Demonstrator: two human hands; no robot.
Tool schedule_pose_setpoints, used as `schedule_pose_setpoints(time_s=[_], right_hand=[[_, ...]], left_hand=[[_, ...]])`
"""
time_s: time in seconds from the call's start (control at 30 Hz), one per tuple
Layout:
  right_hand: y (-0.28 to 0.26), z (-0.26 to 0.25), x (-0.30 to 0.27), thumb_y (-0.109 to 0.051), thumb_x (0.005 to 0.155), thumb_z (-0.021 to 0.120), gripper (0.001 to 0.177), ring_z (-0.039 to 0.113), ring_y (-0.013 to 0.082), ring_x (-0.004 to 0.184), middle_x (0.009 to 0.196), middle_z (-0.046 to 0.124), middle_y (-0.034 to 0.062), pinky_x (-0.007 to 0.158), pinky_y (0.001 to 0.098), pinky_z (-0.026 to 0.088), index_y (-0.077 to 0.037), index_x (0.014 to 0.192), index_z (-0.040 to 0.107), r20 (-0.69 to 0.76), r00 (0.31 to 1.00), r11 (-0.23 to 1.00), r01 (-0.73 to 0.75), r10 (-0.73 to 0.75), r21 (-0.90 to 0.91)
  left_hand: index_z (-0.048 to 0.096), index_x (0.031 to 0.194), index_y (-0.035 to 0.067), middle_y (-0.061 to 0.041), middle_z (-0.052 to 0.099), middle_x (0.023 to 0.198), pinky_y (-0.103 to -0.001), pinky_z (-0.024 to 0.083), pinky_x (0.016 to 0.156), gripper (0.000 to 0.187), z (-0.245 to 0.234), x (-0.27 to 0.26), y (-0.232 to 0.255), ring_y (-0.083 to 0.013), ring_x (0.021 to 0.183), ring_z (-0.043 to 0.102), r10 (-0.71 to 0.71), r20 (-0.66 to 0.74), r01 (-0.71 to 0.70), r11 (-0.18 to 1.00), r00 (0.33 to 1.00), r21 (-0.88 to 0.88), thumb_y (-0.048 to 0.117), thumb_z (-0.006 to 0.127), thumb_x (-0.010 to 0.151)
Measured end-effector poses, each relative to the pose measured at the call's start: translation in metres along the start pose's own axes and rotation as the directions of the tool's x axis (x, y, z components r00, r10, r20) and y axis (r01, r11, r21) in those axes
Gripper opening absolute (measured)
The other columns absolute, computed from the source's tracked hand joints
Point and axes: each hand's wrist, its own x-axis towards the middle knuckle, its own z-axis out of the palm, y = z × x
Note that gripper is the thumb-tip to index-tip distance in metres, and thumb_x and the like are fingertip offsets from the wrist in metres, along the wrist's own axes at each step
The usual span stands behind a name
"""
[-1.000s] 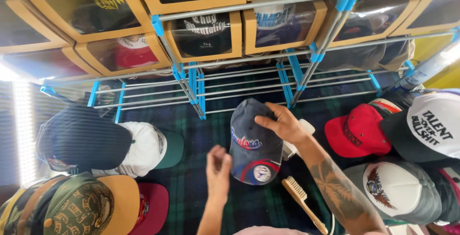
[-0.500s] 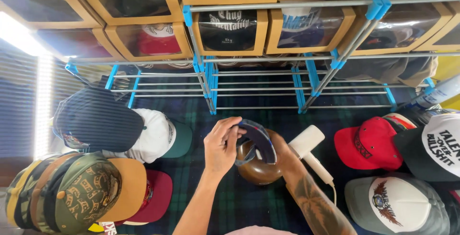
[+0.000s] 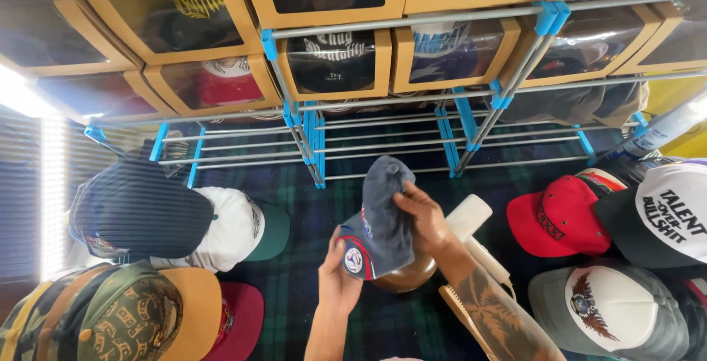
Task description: Cleaning various baseball caps using a handheld brush and a hair dryer to remove dust and lint.
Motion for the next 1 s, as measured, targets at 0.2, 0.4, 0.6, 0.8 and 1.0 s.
schedule_pose_setpoints(time_s=[0.2,0.4,0.6,0.8,1.0], right_hand=[[-0.035,0.014,0.006,-0.017,0.091,0.063,0.028,0.07,0.0266,0.094,0.101,0.07,0.0106,0.079,0.0376,0.059,-0.003,0.115,0.064,0.102,0.995,0.875,0.032,0.02,-0.484],[-0.07,-0.023,0.051,-0.01,0.086,0.064,0.024,0.069,0.0254,0.09,0.098,0.069,0.0169,0.082,0.039,0.058,0.002,0.107,0.064,0.2,0.97,0.857,0.218,-0.138,-0.467],[-0.134,-0.087,0.097,0.001,0.083,0.058,0.051,0.074,0.0415,0.102,0.111,0.074,0.028,0.086,0.0568,0.059,0.003,0.134,0.064,0.169,0.97,0.877,0.23,-0.174,-0.421],[-0.201,-0.206,0.093,-0.011,0.086,0.054,0.025,0.076,0.0214,0.078,0.088,0.077,0.0146,0.074,0.0309,0.057,-0.004,0.093,0.076,-0.288,0.901,0.6,-0.039,-0.324,-0.799],[-0.23,-0.246,0.129,-0.02,0.089,0.063,0.018,0.078,0.02,0.084,0.095,0.079,0.01,0.078,0.0341,0.057,-0.011,0.098,0.076,-0.411,0.844,0.658,-0.094,-0.346,-0.747]], left_hand=[[0.06,0.133,0.002,-0.018,0.07,0.123,-0.046,0.054,0.101,0.044,-0.012,0.035,0.004,-0.0319,0.113,0.067,-0.062,0.111,0.05,0.993,0.992,0.106,0.004,0.065,0.089],[0.073,0.104,0.019,-0.008,0.077,0.104,-0.054,0.053,0.091,0.019,0.029,0.104,-0.011,-0.0301,0.096,0.072,-0.222,0.313,0.267,0.958,0.923,-0.108,0.027,0.066,0.088],[0.073,0.111,0.013,-0.014,0.076,0.113,-0.054,0.052,0.098,0.025,0.082,0.18,-0.047,-0.0347,0.106,0.071,-0.309,0.458,0.375,0.925,0.834,-0.058,0.018,0.059,0.09],[0.072,0.09,0.01,-0.012,0.075,0.088,-0.046,0.058,0.086,0.013,0.112,0.227,-0.055,-0.0328,0.085,0.073,-0.428,0.233,0.378,0.897,0.873,0.23,0.006,0.063,0.083],[0.073,0.093,0.009,-0.012,0.074,0.09,-0.044,0.059,0.085,0.018,0.162,0.253,-0.074,-0.0314,0.086,0.073,-0.346,0.086,0.283,0.867,0.934,0.411,-0.001,0.065,0.081]])
